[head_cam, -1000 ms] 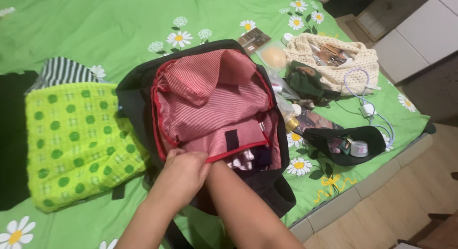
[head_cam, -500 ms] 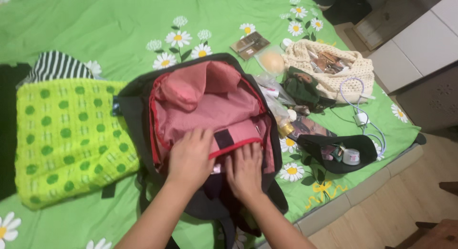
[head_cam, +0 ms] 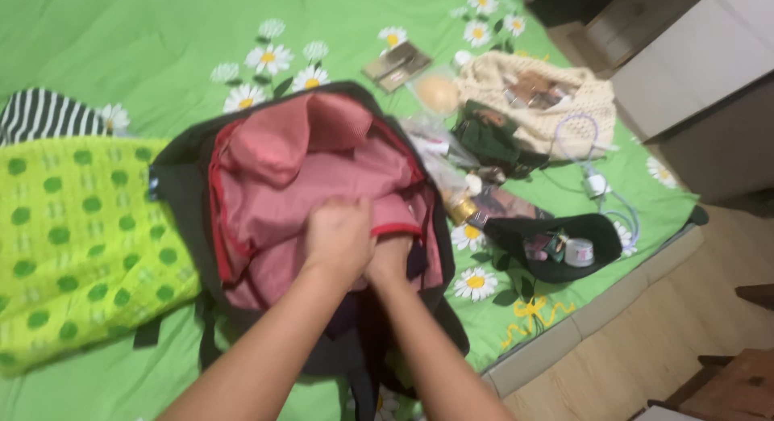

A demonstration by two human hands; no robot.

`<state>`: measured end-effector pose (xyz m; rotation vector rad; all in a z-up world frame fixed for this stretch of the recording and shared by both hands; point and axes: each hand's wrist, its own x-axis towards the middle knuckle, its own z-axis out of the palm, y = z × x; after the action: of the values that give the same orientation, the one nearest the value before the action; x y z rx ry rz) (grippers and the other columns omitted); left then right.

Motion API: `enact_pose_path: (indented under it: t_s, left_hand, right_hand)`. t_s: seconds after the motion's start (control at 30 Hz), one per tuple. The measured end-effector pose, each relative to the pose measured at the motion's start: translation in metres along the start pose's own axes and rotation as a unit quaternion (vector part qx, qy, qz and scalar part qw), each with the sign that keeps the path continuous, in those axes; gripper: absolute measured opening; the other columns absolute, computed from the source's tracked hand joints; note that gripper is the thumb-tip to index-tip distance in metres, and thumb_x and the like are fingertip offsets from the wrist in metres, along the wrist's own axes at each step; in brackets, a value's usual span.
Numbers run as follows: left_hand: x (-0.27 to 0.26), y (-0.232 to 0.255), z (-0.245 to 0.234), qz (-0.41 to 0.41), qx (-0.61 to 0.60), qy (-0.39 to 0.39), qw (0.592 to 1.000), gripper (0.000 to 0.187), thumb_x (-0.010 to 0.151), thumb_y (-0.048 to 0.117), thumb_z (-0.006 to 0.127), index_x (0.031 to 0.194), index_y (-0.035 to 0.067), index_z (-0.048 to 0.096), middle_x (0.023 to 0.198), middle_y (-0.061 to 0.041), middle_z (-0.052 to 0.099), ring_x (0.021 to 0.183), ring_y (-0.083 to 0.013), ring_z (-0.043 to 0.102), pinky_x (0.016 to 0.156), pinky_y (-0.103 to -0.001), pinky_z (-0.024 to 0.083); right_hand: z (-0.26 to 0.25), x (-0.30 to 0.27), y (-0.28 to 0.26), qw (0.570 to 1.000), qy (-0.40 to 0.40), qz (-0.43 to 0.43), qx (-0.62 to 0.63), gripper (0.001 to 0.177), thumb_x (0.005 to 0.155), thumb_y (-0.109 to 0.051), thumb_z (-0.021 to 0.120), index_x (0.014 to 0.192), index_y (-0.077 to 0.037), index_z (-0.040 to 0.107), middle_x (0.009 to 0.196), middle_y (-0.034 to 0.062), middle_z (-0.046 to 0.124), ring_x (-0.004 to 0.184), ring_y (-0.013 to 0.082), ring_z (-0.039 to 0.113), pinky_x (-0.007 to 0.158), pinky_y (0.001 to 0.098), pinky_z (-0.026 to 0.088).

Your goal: The person folds several pieces of clothing and places them into a black backpack on a bed. Items include a pink floral top, a green polka-dotted cloth, a striped shirt, and a black garment. The person arranges the items inside the bag and adjusts them.

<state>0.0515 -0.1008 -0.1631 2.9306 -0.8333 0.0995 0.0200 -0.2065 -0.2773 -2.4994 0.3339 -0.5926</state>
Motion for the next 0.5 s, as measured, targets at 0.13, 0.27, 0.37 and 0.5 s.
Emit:
enact_pose_path:
  t_s: [0.13,0.27,0.37,0.5]
  left_hand:
    - [0.016,0.0,0.003,0.095,-0.052,0.08,0.991,0.008,0.083,0.015,0.068,0.09,0.011,0.068,0.084,-0.011,0.072,0.081,-0.0283,0.072,0.073,-0.042,0.055]
    - [-0.003,0.0,-0.016,0.149,-0.127,0.069,0.978,0.01,0.077,0.015,0.067,0.085,0.009,0.069,0.08,-0.014,0.071,0.079,-0.0318,0.07,0.072,-0.045,0.055]
    - [-0.021,0.001,-0.034,0.179,-0.162,0.09,0.966,0.012,0.077,0.015,0.067,0.086,0.008,0.067,0.079,-0.013,0.069,0.078,-0.0321,0.069,0.072,-0.046,0.054]
    - [-0.021,-0.009,-0.047,0.128,-0.154,0.114,0.973,0.01,0.082,0.013,0.069,0.091,0.011,0.066,0.082,-0.011,0.069,0.078,-0.0331,0.069,0.07,-0.047,0.053]
  right_hand:
    - [0.034,0.008,0.039,0.961,-0.247,0.115,0.052,0.038,0.09,-0.045,0.061,0.091,-0.007,0.064,0.089,0.0162,0.074,0.084,0.0311,0.072,0.079,0.0492,0.053]
    - [0.086,-0.011,0.055,0.89,-0.105,0.09,0.434,0.034,0.092,-0.04,0.057,0.107,-0.01,0.062,0.093,0.0058,0.067,0.09,0.0227,0.067,0.08,0.0447,0.053]
    - [0.126,-0.019,0.057,0.86,-0.083,0.085,0.496,0.035,0.092,-0.036,0.058,0.113,-0.007,0.06,0.102,0.0092,0.066,0.099,0.0267,0.064,0.086,0.0468,0.052]
    - [0.139,-0.029,0.065,0.891,-0.133,0.105,0.42,0.039,0.092,-0.03,0.058,0.12,-0.004,0.057,0.114,0.0138,0.064,0.11,0.032,0.061,0.095,0.0496,0.05]
